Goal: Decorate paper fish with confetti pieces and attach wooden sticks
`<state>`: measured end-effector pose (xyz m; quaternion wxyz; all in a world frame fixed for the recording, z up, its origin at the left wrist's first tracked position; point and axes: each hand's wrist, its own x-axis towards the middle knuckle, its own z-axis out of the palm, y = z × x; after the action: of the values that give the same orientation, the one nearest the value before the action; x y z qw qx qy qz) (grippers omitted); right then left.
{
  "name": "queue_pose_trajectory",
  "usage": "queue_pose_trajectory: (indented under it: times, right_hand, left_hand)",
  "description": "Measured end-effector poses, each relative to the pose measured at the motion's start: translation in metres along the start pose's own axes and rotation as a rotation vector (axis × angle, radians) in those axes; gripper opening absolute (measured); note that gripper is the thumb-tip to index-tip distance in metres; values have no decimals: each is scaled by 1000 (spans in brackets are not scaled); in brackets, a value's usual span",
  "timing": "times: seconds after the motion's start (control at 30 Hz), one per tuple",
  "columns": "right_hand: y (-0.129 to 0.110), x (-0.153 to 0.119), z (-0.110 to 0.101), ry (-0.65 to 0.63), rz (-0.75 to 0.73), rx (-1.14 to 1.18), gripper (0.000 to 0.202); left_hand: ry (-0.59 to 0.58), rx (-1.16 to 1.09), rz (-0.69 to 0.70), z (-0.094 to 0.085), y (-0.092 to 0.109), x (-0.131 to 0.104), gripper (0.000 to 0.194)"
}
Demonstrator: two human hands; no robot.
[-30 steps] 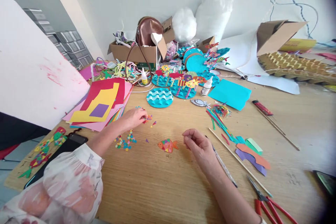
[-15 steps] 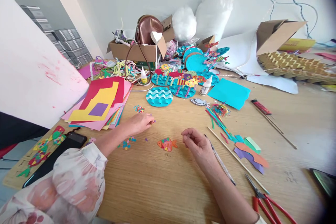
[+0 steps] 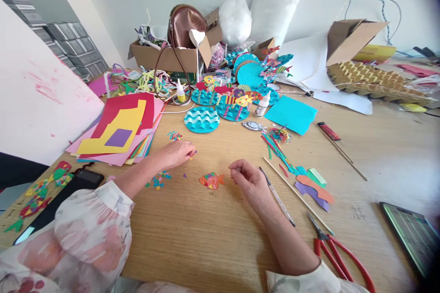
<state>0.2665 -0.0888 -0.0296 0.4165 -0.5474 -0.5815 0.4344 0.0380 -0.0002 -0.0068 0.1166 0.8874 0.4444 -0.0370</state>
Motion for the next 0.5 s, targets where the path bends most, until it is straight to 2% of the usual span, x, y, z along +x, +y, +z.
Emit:
queue_pose_trajectory:
  times: [0.3, 0.4, 0.5]
  right_hand:
    - [2, -2, 0, -19, -10, -23, 12]
    - [2, -1, 1, -20, -9, -34, 12]
    - [3, -1, 1, -18, -7, -46, 13]
  left_hand:
    - [110, 12, -188, -27, -44, -18, 14]
    - [89, 18, -180, -23, -47, -22, 16]
    - [48, 25, -128, -12, -40, -24, 15]
